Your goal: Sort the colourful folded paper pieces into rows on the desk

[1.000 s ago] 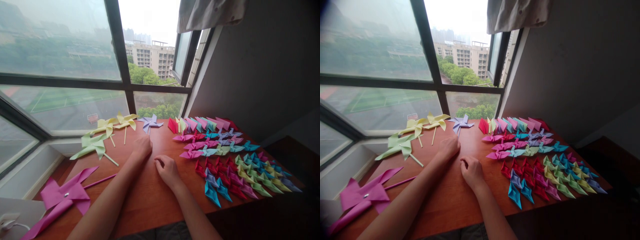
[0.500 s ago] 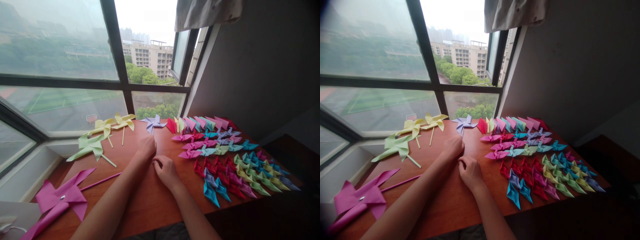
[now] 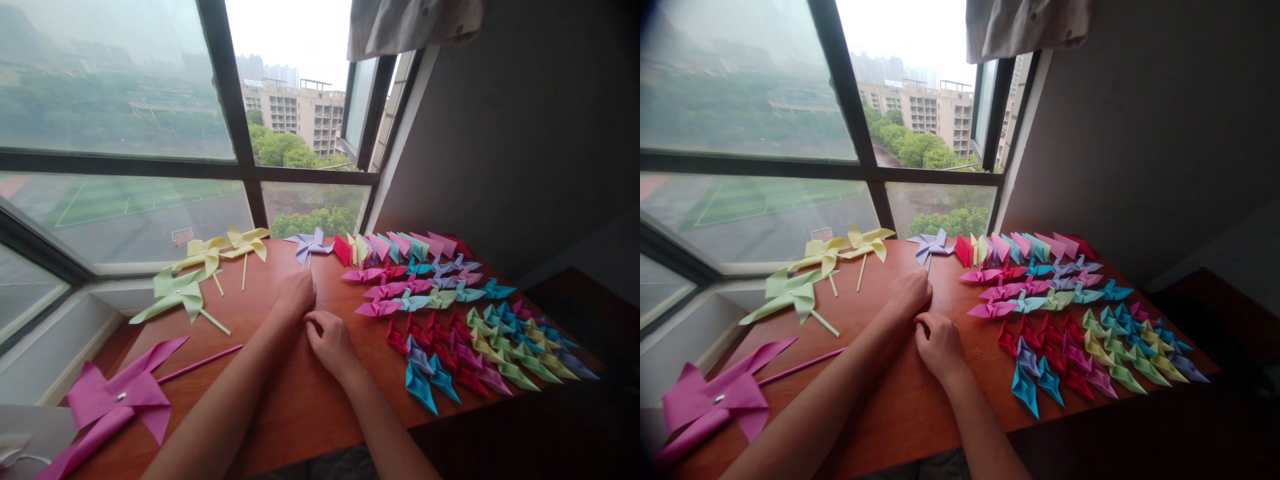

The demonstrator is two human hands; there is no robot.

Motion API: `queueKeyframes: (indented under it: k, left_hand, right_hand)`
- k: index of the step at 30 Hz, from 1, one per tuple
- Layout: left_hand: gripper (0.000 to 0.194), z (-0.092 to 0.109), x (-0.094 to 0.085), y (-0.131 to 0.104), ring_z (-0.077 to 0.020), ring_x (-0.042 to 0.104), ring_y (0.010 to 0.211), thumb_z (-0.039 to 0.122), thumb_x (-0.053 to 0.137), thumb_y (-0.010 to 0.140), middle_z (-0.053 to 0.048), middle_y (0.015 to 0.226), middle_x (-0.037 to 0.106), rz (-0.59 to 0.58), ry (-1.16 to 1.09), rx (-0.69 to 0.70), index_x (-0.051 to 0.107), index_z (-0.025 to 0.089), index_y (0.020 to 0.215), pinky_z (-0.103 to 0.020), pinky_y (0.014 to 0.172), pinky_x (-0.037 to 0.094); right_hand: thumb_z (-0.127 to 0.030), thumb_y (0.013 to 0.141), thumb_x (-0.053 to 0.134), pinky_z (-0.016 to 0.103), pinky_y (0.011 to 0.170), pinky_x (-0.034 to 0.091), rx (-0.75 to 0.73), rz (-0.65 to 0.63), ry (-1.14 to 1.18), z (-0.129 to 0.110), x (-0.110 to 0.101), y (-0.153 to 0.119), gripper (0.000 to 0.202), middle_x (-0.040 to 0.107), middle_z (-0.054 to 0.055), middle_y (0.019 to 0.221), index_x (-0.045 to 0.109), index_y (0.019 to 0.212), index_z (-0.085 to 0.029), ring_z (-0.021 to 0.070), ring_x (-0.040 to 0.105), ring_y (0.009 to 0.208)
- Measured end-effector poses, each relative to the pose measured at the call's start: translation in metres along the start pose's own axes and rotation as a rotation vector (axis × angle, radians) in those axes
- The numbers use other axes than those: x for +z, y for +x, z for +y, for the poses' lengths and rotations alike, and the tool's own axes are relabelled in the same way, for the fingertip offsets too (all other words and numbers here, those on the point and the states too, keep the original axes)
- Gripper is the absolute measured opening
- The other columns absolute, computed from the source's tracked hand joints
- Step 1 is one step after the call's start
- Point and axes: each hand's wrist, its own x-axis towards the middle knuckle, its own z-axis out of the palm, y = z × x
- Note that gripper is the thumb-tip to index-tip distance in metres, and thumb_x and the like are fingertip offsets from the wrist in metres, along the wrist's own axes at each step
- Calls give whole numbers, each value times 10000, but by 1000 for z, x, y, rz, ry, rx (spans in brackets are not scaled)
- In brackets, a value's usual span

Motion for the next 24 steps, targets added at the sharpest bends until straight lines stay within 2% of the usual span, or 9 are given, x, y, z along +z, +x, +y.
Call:
queueKeyframes:
  k: [6, 9, 14, 24]
  left_hand:
    - [362, 0, -3, -2, -225, 635, 1045, 351, 608, 941, -102, 1237, 613, 1, 9, -23, 581, 156, 1245, -436, 876, 555]
    - [326, -1, -7, -4, -217, 652, 1004, 359, 589, 950, -101, 1166, 650, 12, 14, -45, 610, 142, 1193, -418, 860, 555]
    - [284, -7, -13, -8, -288, 700, 973, 232, 481, 919, -194, 970, 724, 52, 27, -36, 707, 99, 1028, -339, 804, 528]
    - [333, -24, -19, -21, -302, 705, 943, 247, 423, 887, -193, 996, 732, 103, 62, -2, 703, 122, 1015, -351, 779, 521]
  right_hand:
    - [-132, 867, 533, 269, 829, 514, 5, -2, -6, 0, 1, 1, 237, 747, 35, 942, 736, 952, -221, 180, 687, 872]
    - [-129, 865, 538, 267, 823, 516, 3, 2, -6, 1, 1, 1, 237, 747, 32, 936, 738, 947, -224, 177, 687, 866]
    - [-130, 863, 547, 268, 822, 512, 9, -4, -4, 1, 1, 0, 232, 748, 27, 941, 736, 952, -231, 178, 686, 870]
    - [-131, 855, 548, 267, 824, 503, 9, -6, -12, 2, 2, 0, 234, 748, 29, 933, 739, 949, -228, 181, 685, 870]
